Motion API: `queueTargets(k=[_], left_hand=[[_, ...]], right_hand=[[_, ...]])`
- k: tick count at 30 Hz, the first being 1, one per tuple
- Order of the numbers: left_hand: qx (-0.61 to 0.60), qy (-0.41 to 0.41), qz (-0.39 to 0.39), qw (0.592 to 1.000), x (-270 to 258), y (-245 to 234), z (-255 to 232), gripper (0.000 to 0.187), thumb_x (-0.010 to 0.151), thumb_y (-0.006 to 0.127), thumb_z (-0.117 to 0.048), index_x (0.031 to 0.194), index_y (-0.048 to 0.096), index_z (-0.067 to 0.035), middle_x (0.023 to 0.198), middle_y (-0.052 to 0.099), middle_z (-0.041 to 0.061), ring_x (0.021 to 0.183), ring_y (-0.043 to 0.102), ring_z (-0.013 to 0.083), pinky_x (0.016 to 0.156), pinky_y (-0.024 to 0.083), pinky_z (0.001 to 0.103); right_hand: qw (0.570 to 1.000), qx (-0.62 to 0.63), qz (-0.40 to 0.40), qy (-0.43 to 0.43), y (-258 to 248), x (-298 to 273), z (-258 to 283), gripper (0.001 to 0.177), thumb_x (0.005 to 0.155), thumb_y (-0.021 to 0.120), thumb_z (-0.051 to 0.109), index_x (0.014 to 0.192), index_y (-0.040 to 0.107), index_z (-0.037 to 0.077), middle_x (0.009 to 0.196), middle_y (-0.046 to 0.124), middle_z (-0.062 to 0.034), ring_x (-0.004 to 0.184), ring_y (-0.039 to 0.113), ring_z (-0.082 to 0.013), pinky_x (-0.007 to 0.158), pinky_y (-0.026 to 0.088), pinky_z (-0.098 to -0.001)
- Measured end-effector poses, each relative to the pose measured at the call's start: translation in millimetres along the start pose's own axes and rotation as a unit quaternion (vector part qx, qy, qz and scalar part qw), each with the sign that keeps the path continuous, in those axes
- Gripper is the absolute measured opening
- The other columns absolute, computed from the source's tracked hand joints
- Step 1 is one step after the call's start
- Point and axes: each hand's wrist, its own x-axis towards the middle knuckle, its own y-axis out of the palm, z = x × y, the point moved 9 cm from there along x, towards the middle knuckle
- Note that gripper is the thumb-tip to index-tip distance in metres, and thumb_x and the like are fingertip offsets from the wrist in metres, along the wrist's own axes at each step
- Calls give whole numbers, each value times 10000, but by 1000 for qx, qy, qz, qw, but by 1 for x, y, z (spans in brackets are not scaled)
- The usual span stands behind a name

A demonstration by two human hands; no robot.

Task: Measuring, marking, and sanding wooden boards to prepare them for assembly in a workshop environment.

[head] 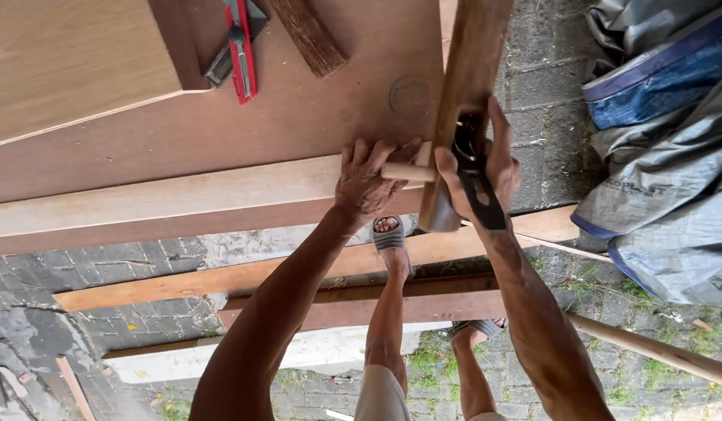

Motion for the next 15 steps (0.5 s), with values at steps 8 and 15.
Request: queueTargets(k=[8,15], left_hand=[[25,14,2,1000,-7,13,1,350,1036,604,-336,1380,648,-295,1042,533,-62,948,536,167,816,403,340],[-9,18,3,1000,-5,7,1,356,1028,609,-261,1383,631,-265,987,474,-51,922,516,170,792,375,340]], right_hand=[[999,6,26,46,5,-78,-30,1050,757,647,789,1572,391,179,741,710,-200,732,718,-480,732,546,-565],[997,52,2,-62,4,-25,-14,912,887,727,647,1589,382,177,772,721,-161,761,747,-435,761,561,-510]])
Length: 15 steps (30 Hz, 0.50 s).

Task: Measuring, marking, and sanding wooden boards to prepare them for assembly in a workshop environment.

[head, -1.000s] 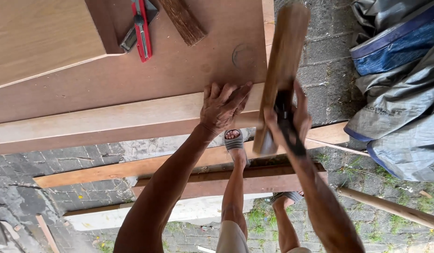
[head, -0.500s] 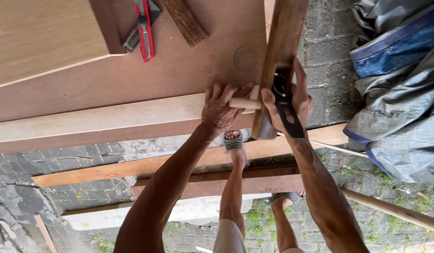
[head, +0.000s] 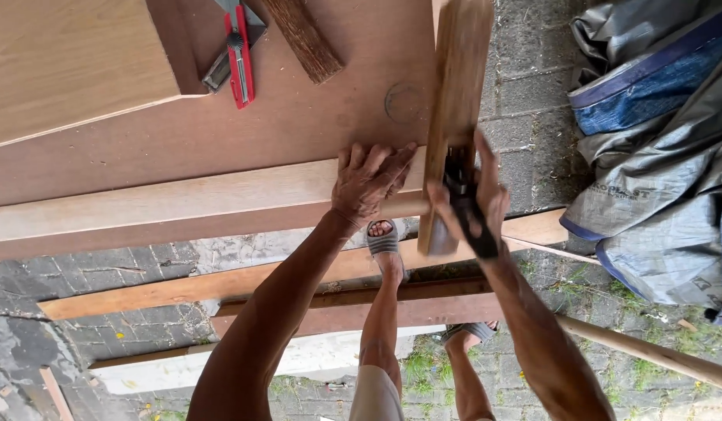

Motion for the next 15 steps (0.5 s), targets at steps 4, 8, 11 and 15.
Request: queueTargets(k=[4,8,11,15], left_hand=[[46,2,-10,999,2,2,1,328,1019,606,-330,1339,670,-293,1027,511,-57,926,531,183,778,398,348],[94,23,-42,994,11,-13,-5,270,967,647,-272,1235,677,-277,940,473,-50,838,498,162,739,385,320],[39,14,13,999,-9,8,8,338,991,572,-330,1314,668,-303,1037,483,-71,908,504,199,767,402,364],[54,10,9,998,-7,11,5,374,1012,587,-364,1379,653,-344,1059,507,-66,928,523,206,777,413,368]], right_hand=[[995,-45,21,84,-3,-53,-29,961,768,746,638,1573,422,223,748,723,-147,733,739,-418,765,555,-494],[1000,-25,5,7,0,28,-2,902,837,763,645,1574,420,252,790,733,-138,821,754,-410,805,554,-488],[999,21,-24,7,-1,38,-14,900,902,663,744,1565,424,184,791,722,-142,809,757,-394,786,560,-473],[992,71,-73,72,-27,-48,-74,951,843,755,684,1575,450,159,835,727,-192,816,747,-330,738,549,-391]])
